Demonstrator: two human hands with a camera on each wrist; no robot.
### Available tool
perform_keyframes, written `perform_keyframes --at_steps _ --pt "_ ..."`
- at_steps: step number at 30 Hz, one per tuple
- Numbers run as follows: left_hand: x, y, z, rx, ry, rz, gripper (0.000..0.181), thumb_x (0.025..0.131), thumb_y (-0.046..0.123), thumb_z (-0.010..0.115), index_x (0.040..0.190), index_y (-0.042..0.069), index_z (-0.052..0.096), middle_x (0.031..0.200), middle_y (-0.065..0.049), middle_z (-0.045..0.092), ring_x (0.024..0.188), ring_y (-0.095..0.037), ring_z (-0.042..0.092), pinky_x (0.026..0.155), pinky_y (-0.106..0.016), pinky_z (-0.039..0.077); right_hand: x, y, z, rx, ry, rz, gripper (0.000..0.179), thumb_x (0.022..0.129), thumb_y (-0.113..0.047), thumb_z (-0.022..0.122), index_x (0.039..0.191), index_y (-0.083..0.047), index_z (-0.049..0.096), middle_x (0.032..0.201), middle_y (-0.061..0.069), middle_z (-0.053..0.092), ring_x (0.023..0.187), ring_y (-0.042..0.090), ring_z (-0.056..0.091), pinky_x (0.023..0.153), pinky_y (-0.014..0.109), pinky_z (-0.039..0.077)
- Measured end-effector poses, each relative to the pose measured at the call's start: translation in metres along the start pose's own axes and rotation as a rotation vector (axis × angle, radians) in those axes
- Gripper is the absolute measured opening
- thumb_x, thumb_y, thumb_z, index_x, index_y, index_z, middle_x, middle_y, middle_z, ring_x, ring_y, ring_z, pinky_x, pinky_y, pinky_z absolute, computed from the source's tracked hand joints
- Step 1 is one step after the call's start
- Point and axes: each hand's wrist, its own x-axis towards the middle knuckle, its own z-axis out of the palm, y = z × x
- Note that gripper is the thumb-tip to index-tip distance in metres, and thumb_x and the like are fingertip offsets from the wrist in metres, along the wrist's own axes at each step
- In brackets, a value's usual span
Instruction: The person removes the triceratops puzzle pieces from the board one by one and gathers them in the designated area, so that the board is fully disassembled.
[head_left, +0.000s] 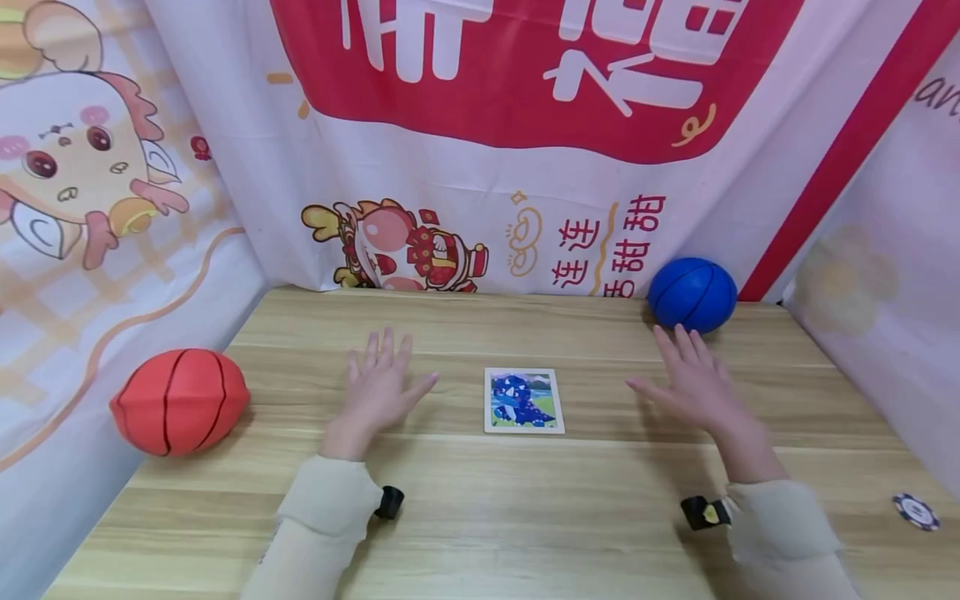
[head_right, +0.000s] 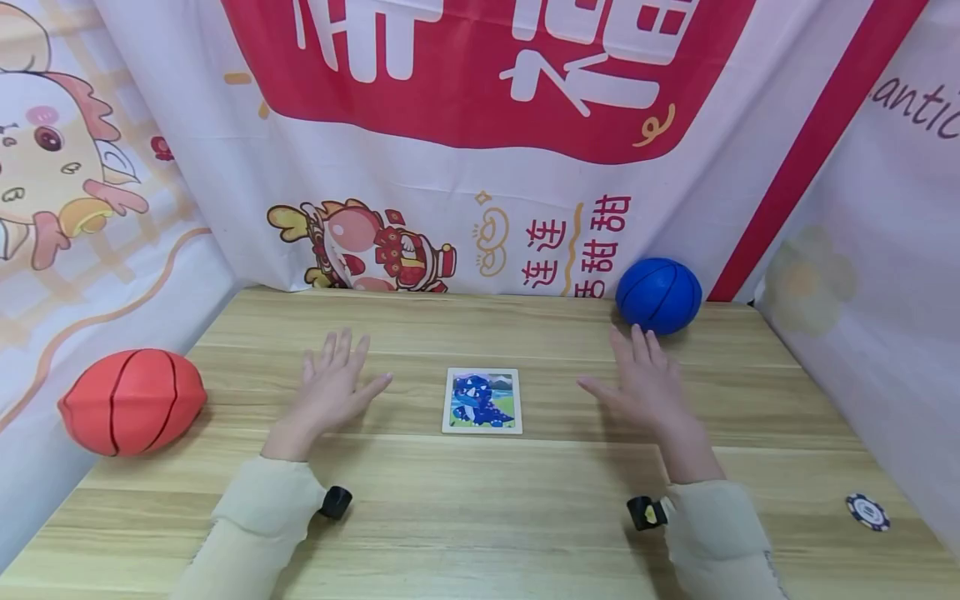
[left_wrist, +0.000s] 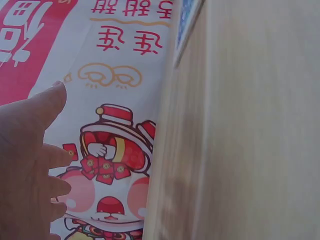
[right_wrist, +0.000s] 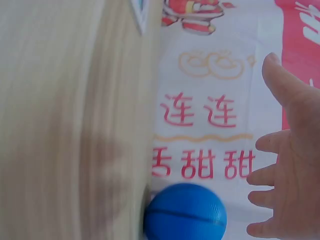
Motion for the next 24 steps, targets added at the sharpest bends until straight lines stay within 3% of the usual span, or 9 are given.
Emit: perform_keyframes --at_steps 7,17,24 --pt "0.012 0.023 0.005 0.000 0.008 -0.003 0.084 0.077 0.070 0.022 0.139 0.015 0.010 0.141 -0.012 -0.008 0.124 -0.025 -0.020 0.091 -0.045 -0.021 0.014 -0.025 0.009 0.031 0.036 -0.028 0.092 0.076 -0.064 0.043 0.139 -0.007 0.008 0.140 0.023 -0.001 0.125 0.040 -0.006 0.091 0.062 -0.001" --pt "0.025 0.048 0.026 -0.074 0.034 0.026 0.077 0.081 0.062 0.032 0.139 0.014 0.014 0.141 -0.012 -0.005 0.125 -0.026 -0.016 0.093 -0.046 -0.018 0.034 -0.049 0.034 0.093 -0.002 -0.046 0.091 0.075 -0.069 0.035 0.140 -0.010 0.009 0.141 0.021 0.000 0.126 0.036 -0.007 0.092 0.059 -0.006" --pt "0.029 0.057 0.042 -0.137 -0.006 0.051 0.075 0.081 0.061 0.036 0.139 0.017 0.016 0.141 -0.009 -0.005 0.126 -0.025 -0.012 0.096 -0.048 -0.011 0.045 -0.055 0.058 0.159 -0.027 -0.057 0.084 0.078 -0.063 0.040 0.138 -0.010 0.017 0.140 0.020 0.009 0.126 0.037 0.004 0.095 0.058 0.003"
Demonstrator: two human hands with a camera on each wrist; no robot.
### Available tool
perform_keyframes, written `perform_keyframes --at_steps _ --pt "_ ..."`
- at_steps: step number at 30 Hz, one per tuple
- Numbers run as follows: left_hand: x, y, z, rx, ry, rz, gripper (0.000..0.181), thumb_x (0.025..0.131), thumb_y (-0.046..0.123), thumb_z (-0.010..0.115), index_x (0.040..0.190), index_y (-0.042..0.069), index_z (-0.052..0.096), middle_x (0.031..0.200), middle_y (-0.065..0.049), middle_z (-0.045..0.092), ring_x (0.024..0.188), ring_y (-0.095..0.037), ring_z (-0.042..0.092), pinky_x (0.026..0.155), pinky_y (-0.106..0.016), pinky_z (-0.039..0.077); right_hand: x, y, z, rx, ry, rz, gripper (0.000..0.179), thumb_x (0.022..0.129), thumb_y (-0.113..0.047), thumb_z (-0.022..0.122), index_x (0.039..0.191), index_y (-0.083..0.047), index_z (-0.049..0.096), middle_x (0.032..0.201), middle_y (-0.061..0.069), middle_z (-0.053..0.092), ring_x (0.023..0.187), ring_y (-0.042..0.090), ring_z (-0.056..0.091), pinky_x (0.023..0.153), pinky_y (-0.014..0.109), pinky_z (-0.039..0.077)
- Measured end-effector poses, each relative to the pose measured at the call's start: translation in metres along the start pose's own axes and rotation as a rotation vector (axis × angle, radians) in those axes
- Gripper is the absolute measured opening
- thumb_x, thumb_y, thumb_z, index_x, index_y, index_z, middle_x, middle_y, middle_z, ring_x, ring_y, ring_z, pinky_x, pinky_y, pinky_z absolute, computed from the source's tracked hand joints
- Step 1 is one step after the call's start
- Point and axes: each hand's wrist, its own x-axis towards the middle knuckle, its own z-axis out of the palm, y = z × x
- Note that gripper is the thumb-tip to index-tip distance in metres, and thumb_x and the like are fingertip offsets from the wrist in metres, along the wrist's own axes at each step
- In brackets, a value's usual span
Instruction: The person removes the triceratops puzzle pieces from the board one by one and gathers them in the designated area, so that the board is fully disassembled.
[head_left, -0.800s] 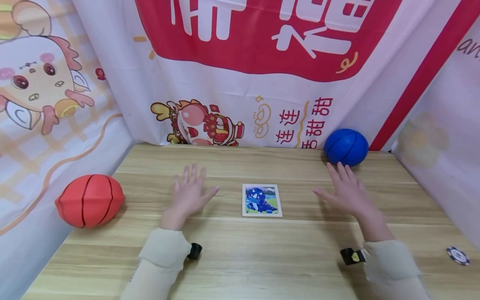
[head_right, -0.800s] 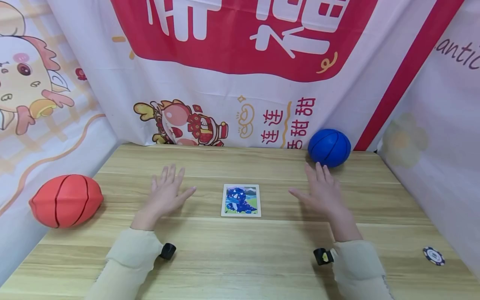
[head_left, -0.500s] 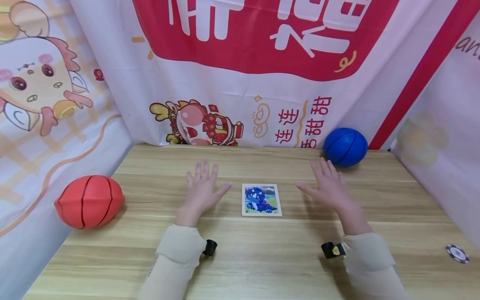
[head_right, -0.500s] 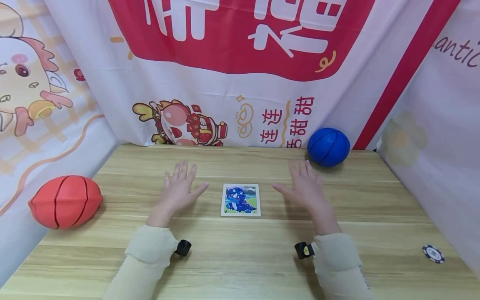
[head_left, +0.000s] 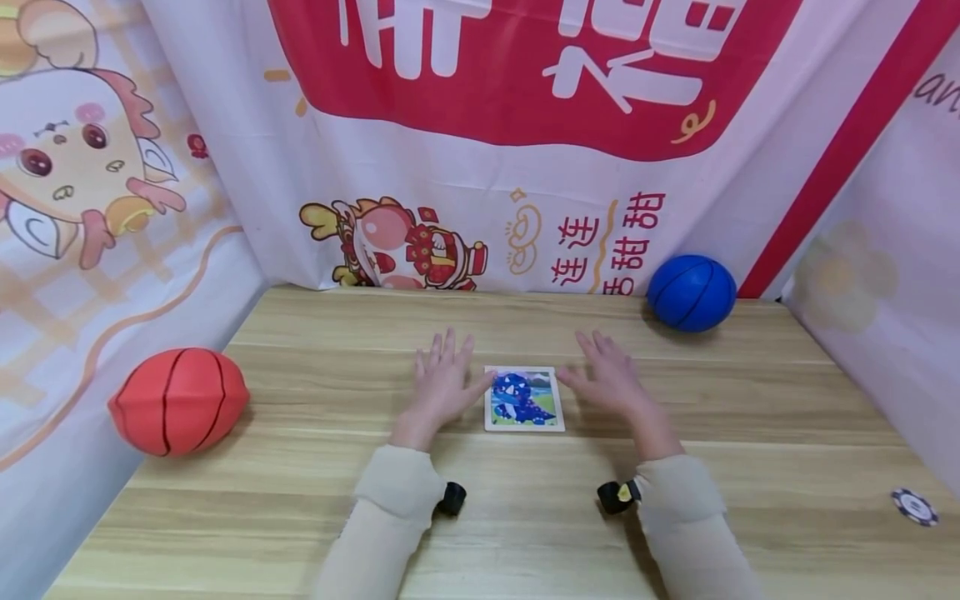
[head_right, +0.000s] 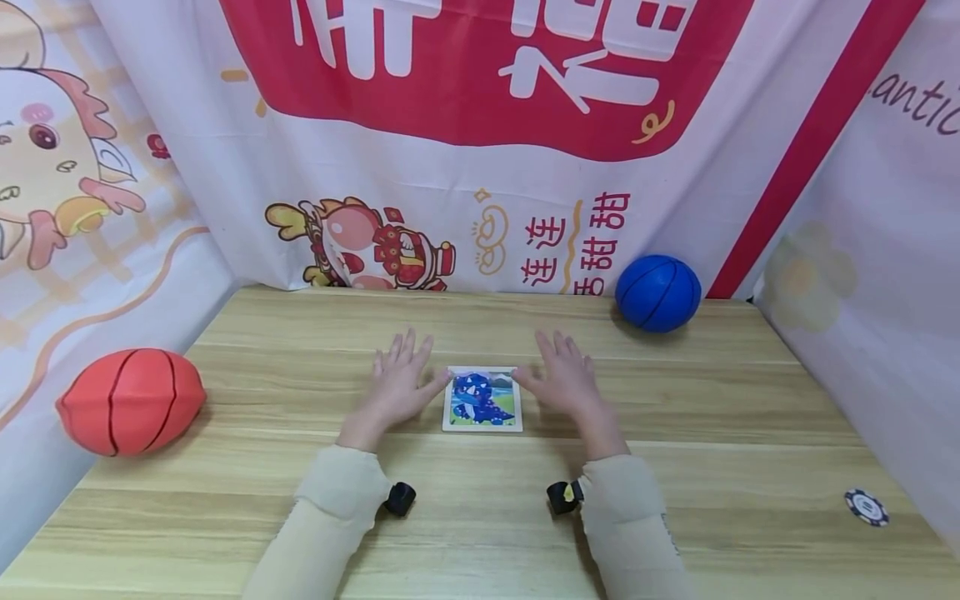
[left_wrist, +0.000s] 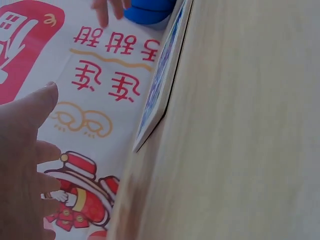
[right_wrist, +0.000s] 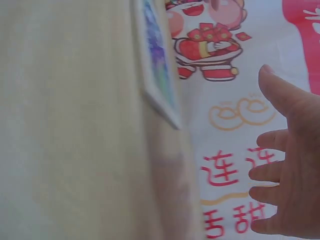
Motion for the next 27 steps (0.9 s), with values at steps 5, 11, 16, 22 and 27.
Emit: perform_keyframes --at_steps 5,11,16,22,27 --pt "0.002 0.003 0.011 -0.097 -0.027 0.064 0.071 0.082 0.056 0.041 0.137 0.014 0.024 0.142 -0.011 0.002 0.128 -0.026 -0.004 0.098 -0.051 -0.002 0.006 0.003 0.021 0.050 -0.021 -0.028 0.072 0.083 -0.049 0.047 0.137 -0.007 0.023 0.138 0.022 0.018 0.124 0.037 0.014 0.095 0.057 0.011" --pt "0.004 0.002 0.029 -0.064 -0.088 0.133 0.070 0.082 0.059 0.035 0.135 0.014 0.029 0.142 -0.014 0.010 0.128 -0.030 0.006 0.099 -0.050 0.005 0.009 0.005 0.041 0.199 0.008 -0.111 0.059 0.084 -0.032 0.054 0.130 0.000 0.035 0.132 0.025 0.029 0.121 0.038 0.023 0.096 0.051 0.018" --pt "0.003 0.003 0.040 -0.033 -0.117 0.176 0.072 0.082 0.062 0.033 0.136 0.015 0.029 0.142 -0.015 0.010 0.128 -0.030 0.006 0.099 -0.048 0.008 0.009 0.009 0.052 0.174 0.062 -0.142 0.047 0.082 -0.024 0.059 0.121 0.000 0.047 0.127 0.025 0.036 0.116 0.040 0.031 0.094 0.052 0.021" --pt "-0.001 0.005 0.049 0.021 -0.129 0.222 0.070 0.081 0.062 0.035 0.136 0.019 0.030 0.142 -0.014 0.009 0.128 -0.029 0.003 0.099 -0.048 0.007 0.009 0.011 0.060 0.139 0.110 -0.132 0.041 0.080 -0.023 0.061 0.115 -0.004 0.054 0.127 0.023 0.037 0.115 0.039 0.032 0.093 0.055 0.018" --pt "-0.003 0.005 0.054 0.081 -0.158 0.249 0.072 0.079 0.065 0.033 0.136 0.022 0.027 0.142 -0.013 0.008 0.128 -0.029 0.001 0.098 -0.050 0.002 0.009 0.012 0.063 0.132 0.126 -0.132 0.040 0.079 -0.023 0.062 0.114 -0.006 0.054 0.128 0.022 0.037 0.116 0.038 0.032 0.094 0.055 0.016"
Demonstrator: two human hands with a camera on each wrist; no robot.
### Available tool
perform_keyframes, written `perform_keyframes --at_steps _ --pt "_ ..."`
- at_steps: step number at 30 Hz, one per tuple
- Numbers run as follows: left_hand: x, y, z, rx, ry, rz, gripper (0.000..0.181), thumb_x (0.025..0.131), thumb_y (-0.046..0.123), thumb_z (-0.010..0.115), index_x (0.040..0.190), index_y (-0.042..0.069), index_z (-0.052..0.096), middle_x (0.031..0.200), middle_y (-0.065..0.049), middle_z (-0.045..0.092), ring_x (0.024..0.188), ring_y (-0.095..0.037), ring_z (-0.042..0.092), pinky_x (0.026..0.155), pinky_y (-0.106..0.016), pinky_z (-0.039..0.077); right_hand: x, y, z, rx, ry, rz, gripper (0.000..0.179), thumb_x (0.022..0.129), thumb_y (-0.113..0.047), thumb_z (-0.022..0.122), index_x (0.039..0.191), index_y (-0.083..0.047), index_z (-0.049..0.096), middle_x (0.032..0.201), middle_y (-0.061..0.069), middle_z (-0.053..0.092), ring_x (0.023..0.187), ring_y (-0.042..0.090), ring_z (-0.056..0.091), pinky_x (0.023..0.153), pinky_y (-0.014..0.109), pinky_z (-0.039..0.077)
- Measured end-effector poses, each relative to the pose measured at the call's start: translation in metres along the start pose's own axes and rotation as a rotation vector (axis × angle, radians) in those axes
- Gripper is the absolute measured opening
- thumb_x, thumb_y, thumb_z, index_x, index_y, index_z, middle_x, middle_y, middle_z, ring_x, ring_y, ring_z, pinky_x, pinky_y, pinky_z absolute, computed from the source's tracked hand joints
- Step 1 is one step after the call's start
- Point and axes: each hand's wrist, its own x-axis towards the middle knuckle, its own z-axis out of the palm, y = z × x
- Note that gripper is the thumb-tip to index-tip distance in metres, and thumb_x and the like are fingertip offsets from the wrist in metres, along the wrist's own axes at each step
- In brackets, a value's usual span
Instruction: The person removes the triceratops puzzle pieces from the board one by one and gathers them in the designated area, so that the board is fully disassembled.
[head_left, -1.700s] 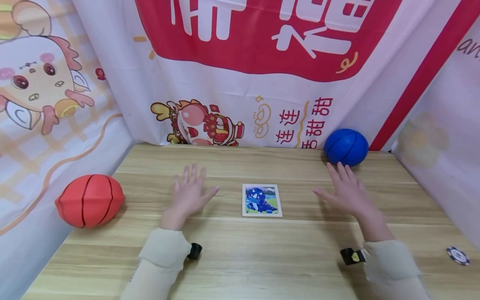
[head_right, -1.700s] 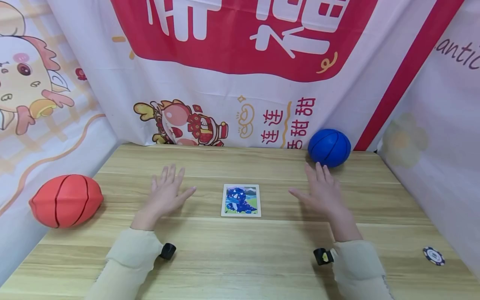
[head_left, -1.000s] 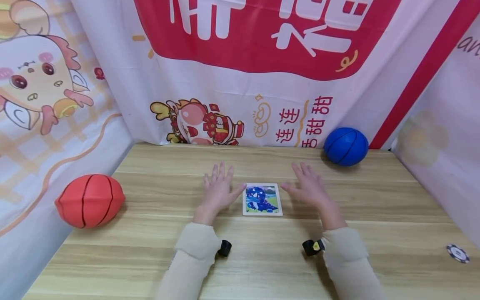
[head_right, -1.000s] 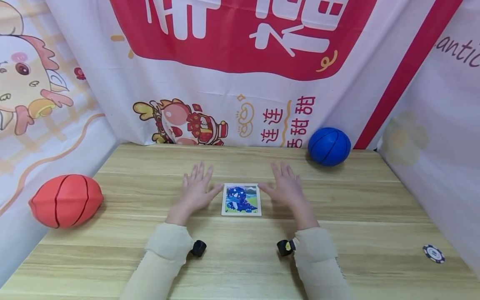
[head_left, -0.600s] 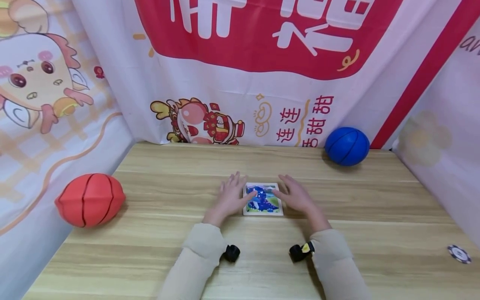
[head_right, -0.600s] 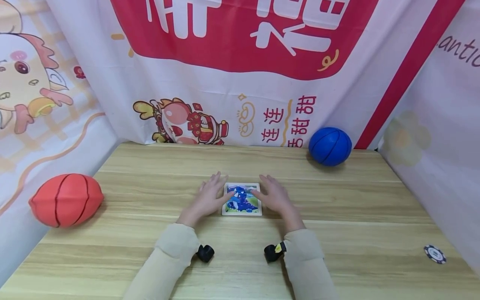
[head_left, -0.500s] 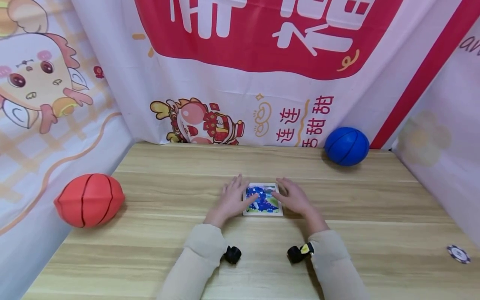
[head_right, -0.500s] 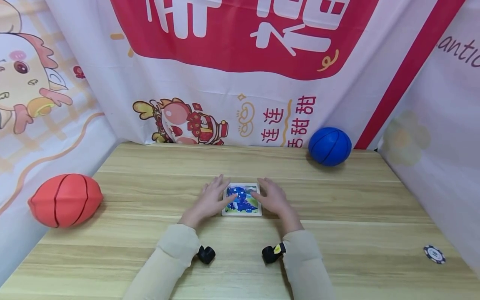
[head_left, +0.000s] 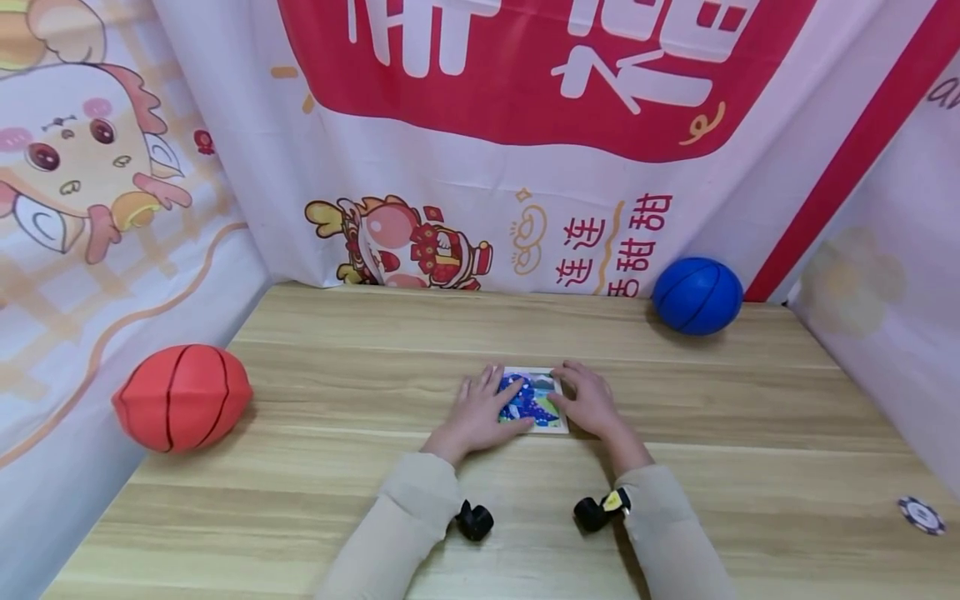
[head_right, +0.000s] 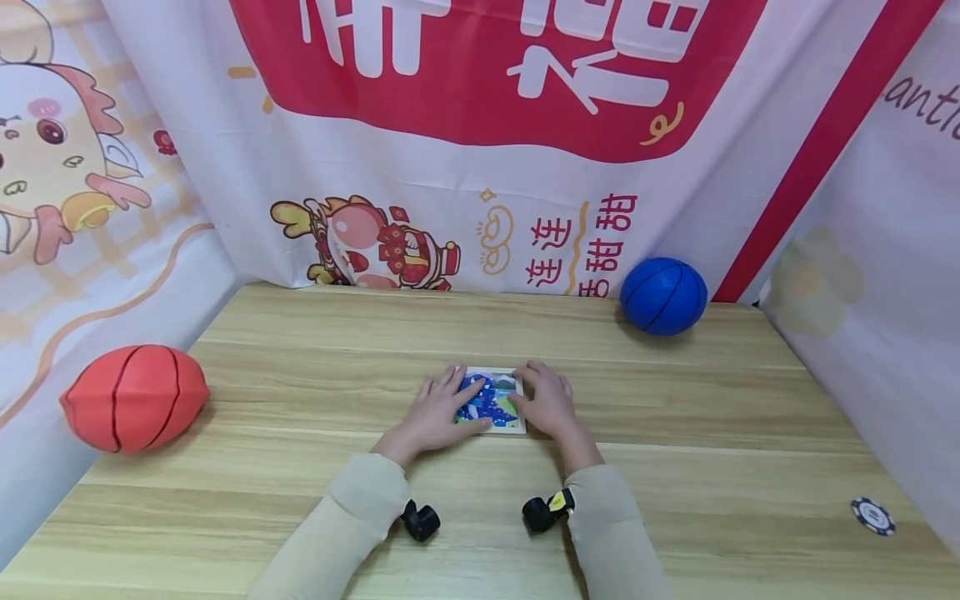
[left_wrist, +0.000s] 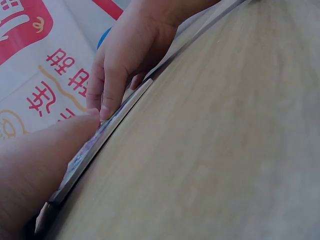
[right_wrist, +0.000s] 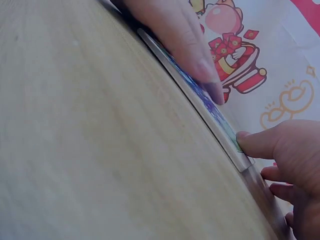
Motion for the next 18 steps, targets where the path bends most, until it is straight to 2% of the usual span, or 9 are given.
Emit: perform_keyframes --at_steps 6,14,18 --pt "-0.0009 0.0000 0.0035 0.074 -0.009 0.020 0.071 0.079 0.067 0.029 0.137 0.026 0.024 0.142 -0.014 0.006 0.128 -0.029 -0.001 0.098 -0.051 0.002 -0.0004 0.0017 0.0004 0.010 0.002 -0.002 0.038 0.080 -0.024 0.061 0.113 -0.007 0.054 0.128 0.022 0.037 0.117 0.038 0.031 0.094 0.055 0.015" --pt "-0.0003 -0.0005 0.0044 0.089 -0.015 0.023 0.069 0.079 0.067 0.027 0.137 0.029 0.023 0.142 -0.013 0.004 0.128 -0.028 -0.002 0.098 -0.050 0.000 -0.0001 0.0025 0.0016 -0.001 -0.006 0.002 0.039 0.080 -0.024 0.060 0.115 -0.008 0.053 0.129 0.022 0.036 0.117 0.039 0.030 0.095 0.054 0.013" --pt "-0.0004 0.0000 0.0041 0.094 -0.018 0.027 0.069 0.079 0.066 0.027 0.137 0.028 0.022 0.142 -0.014 0.004 0.128 -0.029 -0.002 0.098 -0.051 0.001 0.0014 0.0006 0.0021 0.010 0.001 0.039 0.036 0.080 -0.024 0.060 0.112 -0.010 0.055 0.129 0.020 0.037 0.117 0.038 0.030 0.095 0.053 0.012"
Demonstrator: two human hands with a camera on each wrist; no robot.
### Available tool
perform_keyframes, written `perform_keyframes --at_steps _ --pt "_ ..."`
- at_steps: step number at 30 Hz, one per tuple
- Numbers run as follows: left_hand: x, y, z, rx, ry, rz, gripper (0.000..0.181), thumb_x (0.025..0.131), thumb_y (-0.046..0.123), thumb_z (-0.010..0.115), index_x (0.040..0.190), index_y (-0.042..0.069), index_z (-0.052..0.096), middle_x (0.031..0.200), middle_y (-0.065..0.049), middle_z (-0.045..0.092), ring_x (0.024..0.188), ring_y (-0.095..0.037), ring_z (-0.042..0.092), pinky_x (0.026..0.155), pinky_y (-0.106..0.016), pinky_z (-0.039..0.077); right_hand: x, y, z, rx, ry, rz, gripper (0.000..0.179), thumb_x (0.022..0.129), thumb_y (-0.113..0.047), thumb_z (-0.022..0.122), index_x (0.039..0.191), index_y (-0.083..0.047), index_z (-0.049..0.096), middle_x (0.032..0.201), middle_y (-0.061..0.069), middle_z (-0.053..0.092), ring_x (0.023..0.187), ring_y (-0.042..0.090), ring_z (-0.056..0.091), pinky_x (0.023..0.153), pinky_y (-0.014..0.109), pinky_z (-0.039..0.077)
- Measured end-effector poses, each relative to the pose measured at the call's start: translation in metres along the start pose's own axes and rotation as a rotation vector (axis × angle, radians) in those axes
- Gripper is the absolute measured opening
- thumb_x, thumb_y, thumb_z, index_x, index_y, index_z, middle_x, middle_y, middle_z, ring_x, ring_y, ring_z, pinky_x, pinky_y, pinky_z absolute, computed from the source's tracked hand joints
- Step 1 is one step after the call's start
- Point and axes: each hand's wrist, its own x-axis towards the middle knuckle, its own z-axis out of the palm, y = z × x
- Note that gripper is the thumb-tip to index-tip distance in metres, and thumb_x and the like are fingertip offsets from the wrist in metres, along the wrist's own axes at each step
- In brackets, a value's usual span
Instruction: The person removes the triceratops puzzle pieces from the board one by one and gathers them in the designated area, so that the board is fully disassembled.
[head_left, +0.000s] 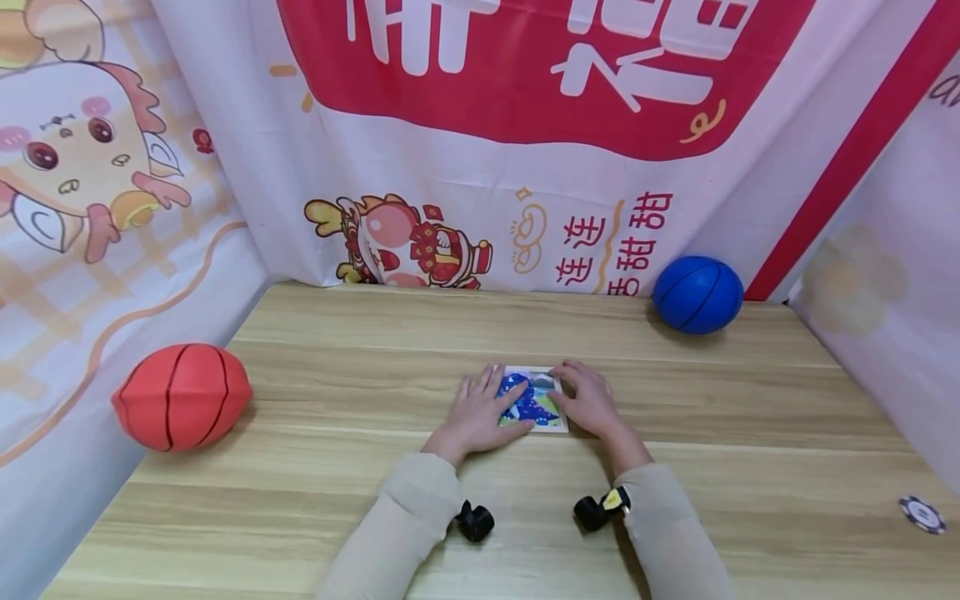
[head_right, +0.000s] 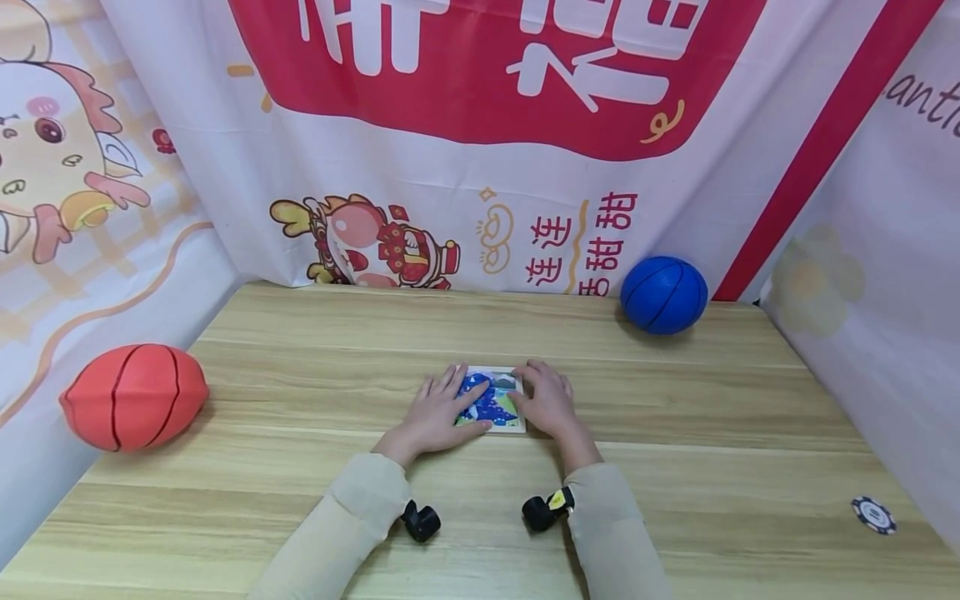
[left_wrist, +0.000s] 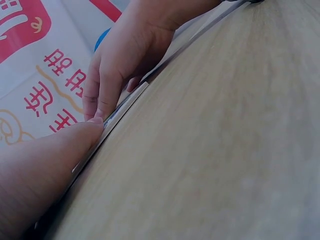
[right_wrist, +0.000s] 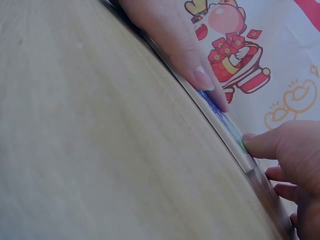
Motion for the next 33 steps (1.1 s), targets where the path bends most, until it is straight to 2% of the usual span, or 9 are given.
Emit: perform_keyframes --at_steps 9,17,19,22,24,26,29,33 --pt "0.0006 0.0017 -0.0021 0.020 -0.029 -0.020 0.069 0.080 0.066 0.027 0.138 0.028 0.020 0.143 -0.013 0.002 0.128 -0.028 -0.003 0.098 -0.050 -0.001 0.0042 -0.0063 0.0007 0.014 0.008 0.051 0.030 0.080 -0.020 0.060 0.107 -0.009 0.056 0.129 0.017 0.037 0.118 0.037 0.027 0.096 0.052 0.008" --pt "-0.0002 0.0041 -0.0027 0.011 -0.057 -0.036 0.070 0.081 0.065 0.026 0.138 0.027 0.019 0.143 -0.012 0.000 0.128 -0.029 -0.005 0.098 -0.050 -0.002 0.0066 -0.0071 0.0045 0.070 0.023 0.107 0.027 0.079 -0.016 0.060 0.105 -0.010 0.053 0.127 0.014 0.040 0.118 0.032 0.028 0.097 0.049 0.004" --pt "-0.0006 0.0044 -0.0032 0.005 -0.056 -0.037 0.069 0.081 0.065 0.027 0.138 0.026 0.019 0.143 -0.012 0.000 0.128 -0.029 -0.005 0.098 -0.050 -0.002 0.0072 -0.0064 0.0063 0.100 0.059 0.112 0.027 0.078 -0.013 0.061 0.104 -0.009 0.054 0.123 0.013 0.044 0.115 0.031 0.033 0.097 0.048 0.008" --pt "-0.0004 0.0038 -0.0026 -0.002 -0.055 -0.035 0.069 0.081 0.065 0.027 0.138 0.026 0.020 0.143 -0.012 0.000 0.128 -0.028 -0.005 0.098 -0.050 -0.002 0.0079 -0.0063 0.0087 0.206 0.122 0.108 0.029 0.074 -0.005 0.063 0.102 -0.004 0.055 0.108 0.015 0.053 0.102 0.029 0.044 0.094 0.043 0.024" --pt "0.0000 0.0037 -0.0020 -0.006 -0.057 -0.035 0.069 0.081 0.065 0.026 0.138 0.027 0.019 0.143 -0.011 0.000 0.128 -0.028 -0.005 0.098 -0.050 -0.003 0.0080 -0.0064 0.0096 0.285 0.161 0.110 0.028 0.072 0.001 0.062 0.100 -0.001 0.056 0.096 0.014 0.055 0.091 0.027 0.049 0.085 0.039 0.036" --pt "0.0006 0.0034 -0.0011 -0.009 -0.058 -0.035 0.070 0.080 0.066 0.025 0.138 0.027 0.018 0.143 -0.011 -0.001 0.128 -0.028 -0.006 0.098 -0.049 -0.003 0.0080 -0.0069 0.0102 0.361 0.181 0.114 0.027 0.072 0.005 0.061 0.098 0.001 0.055 0.087 0.013 0.055 0.082 0.025 0.050 0.074 0.035 0.042" --pt "0.0013 0.0029 0.0000 -0.014 -0.063 -0.041 0.071 0.079 0.067 0.023 0.138 0.028 0.017 0.143 -0.011 -0.002 0.128 -0.027 -0.007 0.098 -0.049 -0.004 0.0082 -0.0074 0.0097 0.403 0.182 0.125 0.026 0.074 0.005 0.059 0.099 0.000 0.054 0.081 0.011 0.054 0.074 0.022 0.049 0.067 0.031 0.042" --pt "0.0009 0.0018 0.0001 -0.019 -0.063 -0.047 0.071 0.079 0.068 0.023 0.138 0.028 0.017 0.143 -0.010 -0.002 0.128 -0.027 -0.008 0.098 -0.049 -0.005 0.0081 -0.0086 0.0076 0.392 0.137 0.123 0.030 0.076 0.004 0.058 0.105 -0.003 0.054 0.079 0.009 0.054 0.072 0.021 0.048 0.064 0.029 0.040"
